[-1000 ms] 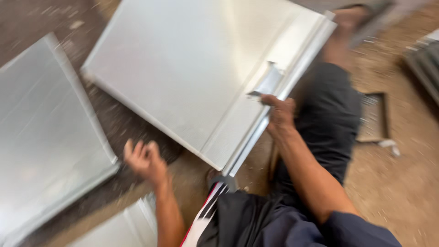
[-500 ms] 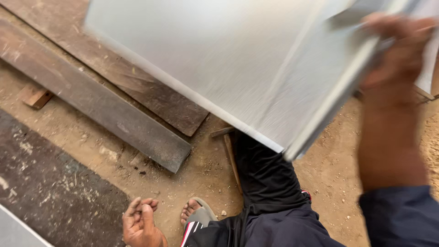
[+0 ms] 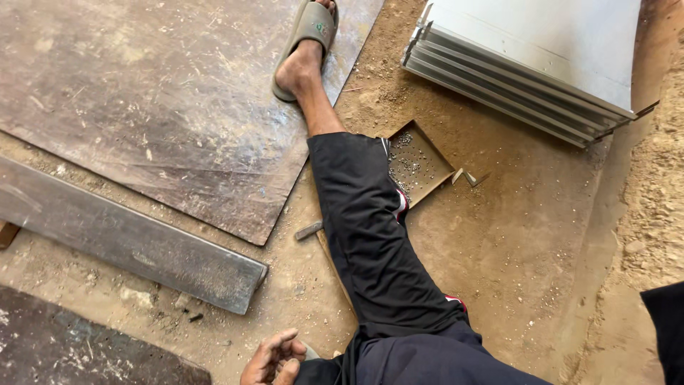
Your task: The person sits on the floor and uses a hammer to fold and flatten the edges of galvanized sheet metal panels, pressing seams by hand and hammering the folded edges flat. Finished panels are lifted and stacked with the completed pile at the side.
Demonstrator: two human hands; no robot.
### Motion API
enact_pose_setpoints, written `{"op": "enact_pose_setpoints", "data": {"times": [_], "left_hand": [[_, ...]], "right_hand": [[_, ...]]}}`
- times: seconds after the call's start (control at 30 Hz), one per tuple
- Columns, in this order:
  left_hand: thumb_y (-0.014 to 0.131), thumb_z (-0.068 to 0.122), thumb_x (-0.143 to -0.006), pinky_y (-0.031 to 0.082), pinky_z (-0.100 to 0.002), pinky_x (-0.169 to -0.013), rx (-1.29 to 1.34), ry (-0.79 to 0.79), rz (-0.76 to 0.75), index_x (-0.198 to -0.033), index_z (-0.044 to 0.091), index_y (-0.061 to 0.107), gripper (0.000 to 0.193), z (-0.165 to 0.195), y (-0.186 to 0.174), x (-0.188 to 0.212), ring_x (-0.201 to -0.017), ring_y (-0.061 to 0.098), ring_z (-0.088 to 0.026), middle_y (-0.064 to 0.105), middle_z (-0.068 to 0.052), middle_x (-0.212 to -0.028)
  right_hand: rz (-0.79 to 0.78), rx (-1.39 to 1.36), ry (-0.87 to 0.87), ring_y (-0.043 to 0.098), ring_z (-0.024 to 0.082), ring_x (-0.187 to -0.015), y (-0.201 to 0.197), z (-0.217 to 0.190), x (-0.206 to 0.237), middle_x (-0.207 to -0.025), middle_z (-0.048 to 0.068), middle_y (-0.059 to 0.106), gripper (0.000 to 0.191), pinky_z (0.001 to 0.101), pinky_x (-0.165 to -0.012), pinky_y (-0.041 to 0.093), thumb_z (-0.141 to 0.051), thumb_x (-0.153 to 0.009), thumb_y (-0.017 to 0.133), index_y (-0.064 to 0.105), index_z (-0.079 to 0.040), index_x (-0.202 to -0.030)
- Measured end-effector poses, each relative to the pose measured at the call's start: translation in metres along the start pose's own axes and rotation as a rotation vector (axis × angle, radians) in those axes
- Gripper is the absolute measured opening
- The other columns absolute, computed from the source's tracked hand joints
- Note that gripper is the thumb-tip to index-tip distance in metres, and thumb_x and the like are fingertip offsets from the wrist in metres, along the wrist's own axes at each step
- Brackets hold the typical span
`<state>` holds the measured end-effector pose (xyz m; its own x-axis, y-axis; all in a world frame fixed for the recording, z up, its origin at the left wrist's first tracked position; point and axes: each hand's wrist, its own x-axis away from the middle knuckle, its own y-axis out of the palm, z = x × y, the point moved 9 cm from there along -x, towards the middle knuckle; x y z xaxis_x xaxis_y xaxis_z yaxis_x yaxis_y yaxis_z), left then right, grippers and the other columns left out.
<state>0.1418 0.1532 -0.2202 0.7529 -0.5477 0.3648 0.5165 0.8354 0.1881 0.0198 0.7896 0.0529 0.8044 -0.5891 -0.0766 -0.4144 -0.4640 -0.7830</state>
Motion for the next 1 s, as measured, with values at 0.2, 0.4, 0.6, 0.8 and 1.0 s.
{"op": "enact_pose_setpoints", "data": {"times": [0.2,0.4,0.6,0.8,1.0], "left_hand": [[0.069,0.021,-0.084,0.059,-0.036,-0.084,0.093,-0.393,-0.067,-0.129,0.0,0.057,0.051,-0.035,-0.023,-0.021,-0.089,0.074,-0.024,0.078,-0.017,-0.099],[0.05,0.045,-0.092,0.055,-0.037,-0.071,0.349,-1.001,0.117,-0.107,-0.007,0.071,0.058,-0.063,-0.034,0.006,-0.077,0.071,-0.028,0.078,-0.021,-0.09],[0.05,0.044,-0.093,0.057,-0.039,-0.074,0.322,-1.045,0.168,-0.102,-0.015,0.07,0.064,-0.054,-0.036,0.012,-0.077,0.072,-0.03,0.08,-0.026,-0.09],[0.069,0.025,-0.089,0.055,-0.048,-0.101,0.106,-0.332,-0.089,-0.147,0.003,0.033,0.072,-0.006,-0.028,0.002,-0.109,0.072,-0.035,0.068,-0.028,-0.119],[0.066,0.027,-0.093,0.054,-0.054,-0.101,0.088,-0.219,-0.075,-0.151,0.001,0.027,0.074,-0.013,-0.043,0.02,-0.113,0.071,-0.039,0.067,-0.032,-0.122]], "right_hand": [[-0.013,0.07,0.031,0.069,0.015,-0.071,-0.018,0.056,-0.004,-0.08,0.01,0.07,0.011,0.028,-0.069,0.058,-0.002,-0.09,0.078,0.07,-0.004,-0.084],[-0.044,0.114,0.001,0.069,0.015,-0.074,-0.022,0.057,-0.006,-0.083,0.011,0.071,0.009,0.0279,-0.072,0.058,-0.003,-0.093,0.078,0.07,-0.003,-0.089],[-0.186,0.134,-0.322,0.07,0.016,-0.077,0.088,-0.156,-0.03,-0.085,0.011,0.072,0.007,0.0278,-0.074,0.058,-0.004,-0.097,0.077,0.071,-0.002,-0.093],[-0.298,0.166,-0.445,0.07,0.016,-0.08,0.217,-0.187,-0.05,-0.088,0.012,0.073,0.006,0.0278,-0.077,0.057,-0.005,-0.1,0.076,0.071,-0.002,-0.098],[-0.308,0.14,-0.507,0.07,0.016,-0.082,0.204,-0.196,-0.033,-0.091,0.013,0.073,0.007,0.0277,-0.08,0.057,-0.007,-0.103,0.075,0.072,-0.001,-0.102]]}}
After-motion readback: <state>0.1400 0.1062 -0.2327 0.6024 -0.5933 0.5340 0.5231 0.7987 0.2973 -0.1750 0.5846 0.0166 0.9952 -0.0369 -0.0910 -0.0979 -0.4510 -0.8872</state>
